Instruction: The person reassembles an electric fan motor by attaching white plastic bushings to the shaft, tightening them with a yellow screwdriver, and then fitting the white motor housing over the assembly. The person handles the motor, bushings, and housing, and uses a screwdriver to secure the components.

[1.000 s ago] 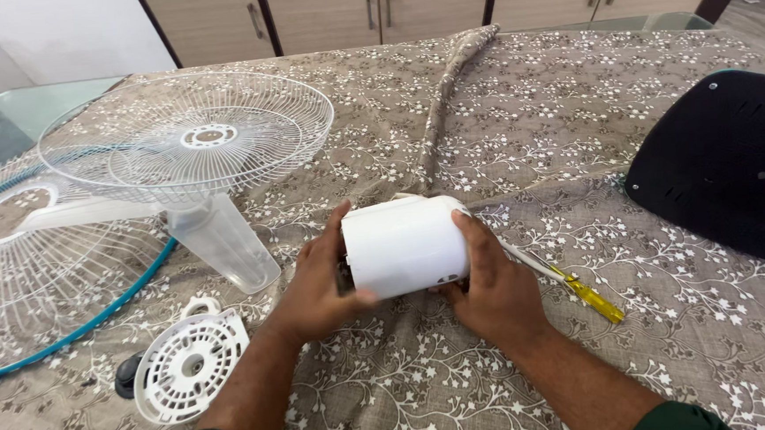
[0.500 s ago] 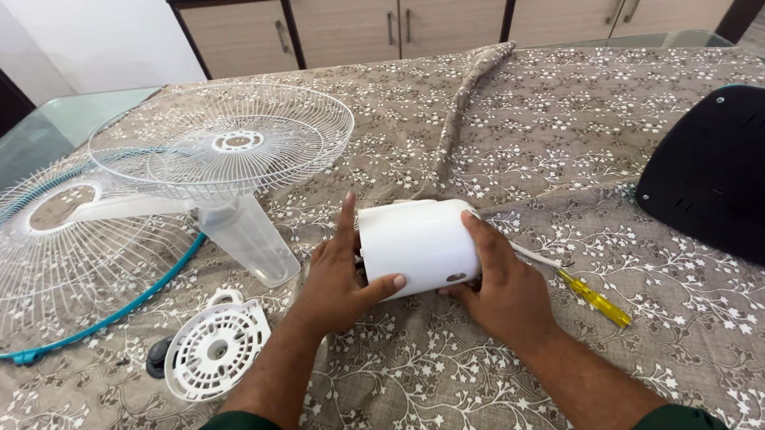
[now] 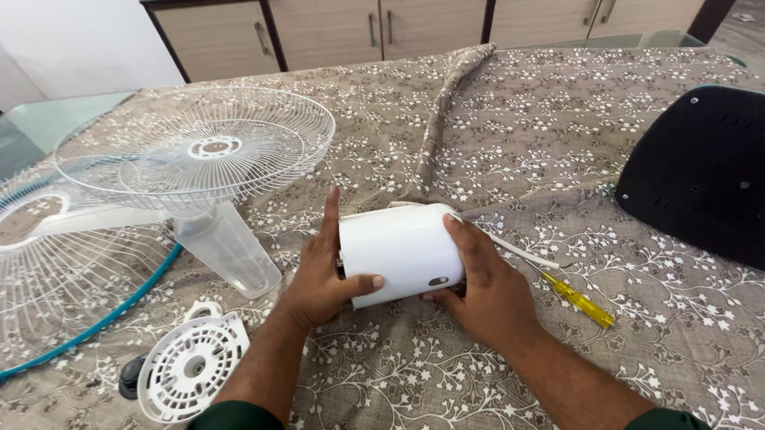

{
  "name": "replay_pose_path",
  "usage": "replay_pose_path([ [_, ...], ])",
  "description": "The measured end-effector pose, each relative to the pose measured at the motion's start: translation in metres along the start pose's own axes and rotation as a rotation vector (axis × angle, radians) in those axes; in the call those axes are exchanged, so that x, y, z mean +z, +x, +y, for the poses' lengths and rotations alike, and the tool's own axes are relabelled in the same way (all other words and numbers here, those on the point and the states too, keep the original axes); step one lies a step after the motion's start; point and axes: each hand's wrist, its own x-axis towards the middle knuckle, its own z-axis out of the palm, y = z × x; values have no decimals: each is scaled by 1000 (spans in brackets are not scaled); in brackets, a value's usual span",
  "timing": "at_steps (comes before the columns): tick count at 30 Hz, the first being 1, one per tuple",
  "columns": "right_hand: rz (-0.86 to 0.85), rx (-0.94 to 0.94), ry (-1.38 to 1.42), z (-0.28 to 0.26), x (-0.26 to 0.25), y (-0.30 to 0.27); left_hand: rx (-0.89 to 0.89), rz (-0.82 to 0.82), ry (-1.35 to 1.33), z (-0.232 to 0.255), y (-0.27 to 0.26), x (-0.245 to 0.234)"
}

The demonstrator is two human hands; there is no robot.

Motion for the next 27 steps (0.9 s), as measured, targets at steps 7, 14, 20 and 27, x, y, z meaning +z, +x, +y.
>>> replay_pose_path([
  [7, -29, 22, 27, -1, -1, 3, 4, -45, 109, -16, 8, -6],
  [14, 16, -4, 60, -2, -5, 3, -47, -30, 163, -7, -6, -2],
  [20, -6, 30, 60, -4, -9, 1, -152, 55, 280, 12, -31, -3],
  [27, 291, -314, -58, -11, -19, -2, 29, 336, 397, 32, -90, -5],
])
